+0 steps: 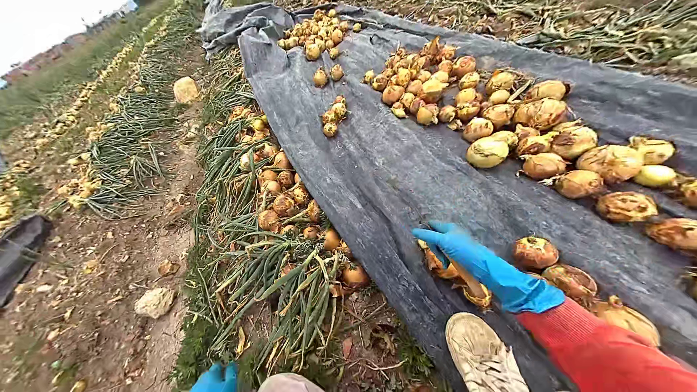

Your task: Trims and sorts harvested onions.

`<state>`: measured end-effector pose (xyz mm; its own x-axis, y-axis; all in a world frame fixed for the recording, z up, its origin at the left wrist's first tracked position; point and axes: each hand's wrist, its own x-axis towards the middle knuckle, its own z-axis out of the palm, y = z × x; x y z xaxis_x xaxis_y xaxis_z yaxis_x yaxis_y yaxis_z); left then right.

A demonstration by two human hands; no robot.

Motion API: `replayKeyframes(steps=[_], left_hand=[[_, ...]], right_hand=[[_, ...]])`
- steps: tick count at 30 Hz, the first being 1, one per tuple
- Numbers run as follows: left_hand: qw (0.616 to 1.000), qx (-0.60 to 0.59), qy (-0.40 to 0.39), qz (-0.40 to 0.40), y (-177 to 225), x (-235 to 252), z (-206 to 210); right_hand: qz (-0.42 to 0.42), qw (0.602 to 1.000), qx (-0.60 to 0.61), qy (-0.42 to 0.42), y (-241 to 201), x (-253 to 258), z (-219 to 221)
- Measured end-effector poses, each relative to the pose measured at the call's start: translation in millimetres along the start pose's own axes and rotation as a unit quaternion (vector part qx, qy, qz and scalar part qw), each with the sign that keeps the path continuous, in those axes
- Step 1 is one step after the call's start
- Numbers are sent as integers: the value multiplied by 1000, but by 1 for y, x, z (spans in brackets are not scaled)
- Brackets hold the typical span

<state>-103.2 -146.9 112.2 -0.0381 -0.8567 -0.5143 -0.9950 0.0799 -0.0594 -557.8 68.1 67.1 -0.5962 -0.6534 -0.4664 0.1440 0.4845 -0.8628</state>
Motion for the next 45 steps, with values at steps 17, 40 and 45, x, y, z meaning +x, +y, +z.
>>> replayKeyframes(steps=[17,40,45], left_hand=[[968,72,-1,241,280,87,53],[954,-222,-177,99,164,58,11],[976,123,-177,22,267,59,48]], right_hand=[[81,996,47,-7,6,59,25],[41,955,-153,-251,48,44,74],[35,946,-214,-242,47,45,84]])
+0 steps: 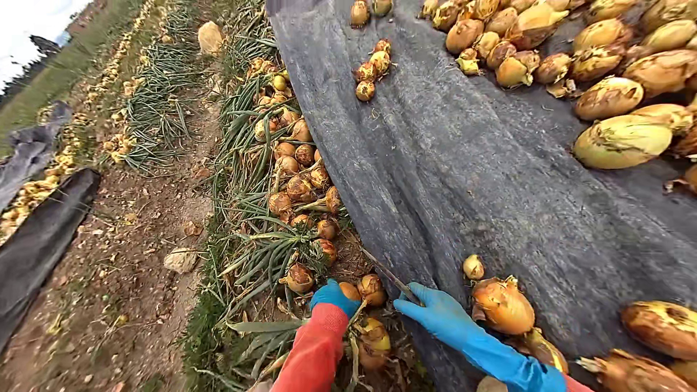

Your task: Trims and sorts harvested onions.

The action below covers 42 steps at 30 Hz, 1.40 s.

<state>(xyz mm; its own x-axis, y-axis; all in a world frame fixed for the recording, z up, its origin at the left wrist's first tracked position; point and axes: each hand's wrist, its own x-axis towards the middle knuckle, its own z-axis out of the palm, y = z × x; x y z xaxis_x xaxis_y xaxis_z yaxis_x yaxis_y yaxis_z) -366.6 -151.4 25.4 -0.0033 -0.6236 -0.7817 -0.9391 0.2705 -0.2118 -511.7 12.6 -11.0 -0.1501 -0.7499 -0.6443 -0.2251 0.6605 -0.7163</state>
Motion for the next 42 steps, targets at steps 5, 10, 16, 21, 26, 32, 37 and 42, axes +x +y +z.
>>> replayKeyframes(steps=[5,10,16,21,26,32,37,42], left_hand=[[998,9,1,62,-17,15,1],[904,-339,133,224,-80,-17,18],[805,-419,88,410,-82,-87,10],[920,-232,101,299,-69,-94,-8],[914,-319,189,166,-61,-74,-32],[838,-325,175,401,-38,-93,20],[843,-232,231,427,-38,-113,47],[931,-79,184,305,-29,-115,35]], right_hand=[[-25,991,131,11,0,-6,-2],[-77,975,211,-7,-21,-16,-10],[-183,973,99,-102,-54,-16,6],[-258,959,107,-51,-39,-14,15],[-163,962,211,61,-34,-29,-9],[-129,975,179,-24,-14,-29,11],[-78,930,339,-119,-7,-31,41],[-65,909,400,-99,-19,-27,53]])
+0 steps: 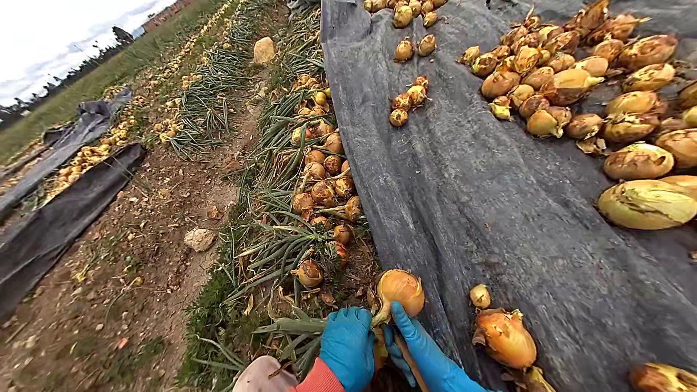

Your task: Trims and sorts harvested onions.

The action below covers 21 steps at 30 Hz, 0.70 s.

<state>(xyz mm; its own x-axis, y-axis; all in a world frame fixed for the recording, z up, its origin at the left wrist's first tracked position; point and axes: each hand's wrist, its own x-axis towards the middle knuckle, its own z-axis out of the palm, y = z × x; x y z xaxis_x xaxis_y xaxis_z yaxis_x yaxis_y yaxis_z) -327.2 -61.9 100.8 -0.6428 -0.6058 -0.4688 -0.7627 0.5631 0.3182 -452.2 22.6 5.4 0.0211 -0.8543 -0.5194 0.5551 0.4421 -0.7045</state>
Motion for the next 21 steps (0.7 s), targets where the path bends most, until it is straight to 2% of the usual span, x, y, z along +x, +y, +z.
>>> replayKeyframes(steps=[3,5,7,10,11,12,13,14,16,17,18,21], left_hand=[[986,95,-139,-1,14,5,-13],[975,121,-188,12,23,6,-13],[975,143,-166,-26,22,22,-23],[944,179,-99,-260,-27,74,-52],[940,188,-65,-276,-42,85,-52],[949,184,-43,-253,-43,95,-49],[963,157,-45,-213,-33,99,-41],[974,110,-68,-188,-20,100,-24],[966,23,-161,-201,-2,110,13],[953,3,-209,-221,0,117,28],[944,-16,-224,-240,-4,121,38],[938,-164,-187,-241,-34,109,38]], right_hand=[[26,1000,-6,5,-2,-1,-1],[32,999,-21,15,-4,-10,-4],[-41,999,-20,29,-10,-23,-11],[-237,966,-17,103,-29,-41,-44],[-264,954,-39,135,-40,-42,-60],[-253,950,-80,163,-49,-40,-72],[-205,954,-124,181,-52,-39,-76],[-140,959,-170,178,-50,-40,-76],[-35,961,-216,168,-46,-37,-68],[-9,962,-211,171,-42,-37,-64],[5,965,-195,178,-38,-39,-61],[12,973,-131,191,-17,-46,-60]])
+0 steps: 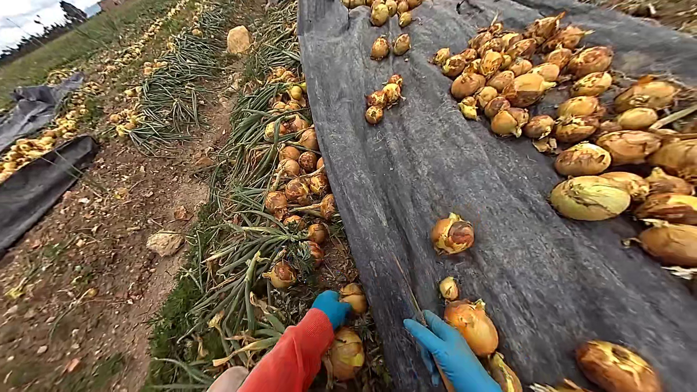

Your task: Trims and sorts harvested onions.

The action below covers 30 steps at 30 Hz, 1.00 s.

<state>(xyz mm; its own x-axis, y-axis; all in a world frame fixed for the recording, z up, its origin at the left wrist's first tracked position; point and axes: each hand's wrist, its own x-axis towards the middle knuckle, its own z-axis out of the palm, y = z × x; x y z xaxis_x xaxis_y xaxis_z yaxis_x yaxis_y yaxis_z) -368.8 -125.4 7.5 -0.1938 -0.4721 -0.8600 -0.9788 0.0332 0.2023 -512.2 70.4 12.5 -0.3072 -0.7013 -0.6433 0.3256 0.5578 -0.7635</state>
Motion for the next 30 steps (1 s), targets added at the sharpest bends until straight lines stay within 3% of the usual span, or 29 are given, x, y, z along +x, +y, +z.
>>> replayKeyframes(steps=[3,6,8,10,13,15,18,20,22,24,27,30], left_hand=[[994,-40,48,92,-8,-41,-14],[973,144,90,154,23,-106,-16],[961,234,42,142,45,-135,-7],[951,263,16,163,47,-147,8],[939,272,20,208,31,-143,24],[946,285,51,149,27,-129,3],[935,314,165,-5,16,-89,-54],[921,321,220,22,-8,-60,-69],[946,292,122,77,-22,-55,-60],[961,275,2,23,-34,-57,-40],[964,243,-28,-104,-68,-55,-21],[974,179,-14,-138,-106,-59,7]], right_hand=[[55,998,-16,-34,15,7,6],[98,980,-59,-161,8,11,20],[55,975,9,-214,2,9,23],[44,970,95,-218,-4,6,25],[48,976,115,-178,2,-1,32],[3,986,94,-139,5,-5,33],[-158,982,87,-54,2,0,27],[-213,970,114,-38,-11,7,14],[-205,975,85,-28,-20,11,6],[-155,986,49,-27,-18,12,7],[-72,996,15,-40,-8,12,13],[-20,998,-31,-50,10,14,15]])
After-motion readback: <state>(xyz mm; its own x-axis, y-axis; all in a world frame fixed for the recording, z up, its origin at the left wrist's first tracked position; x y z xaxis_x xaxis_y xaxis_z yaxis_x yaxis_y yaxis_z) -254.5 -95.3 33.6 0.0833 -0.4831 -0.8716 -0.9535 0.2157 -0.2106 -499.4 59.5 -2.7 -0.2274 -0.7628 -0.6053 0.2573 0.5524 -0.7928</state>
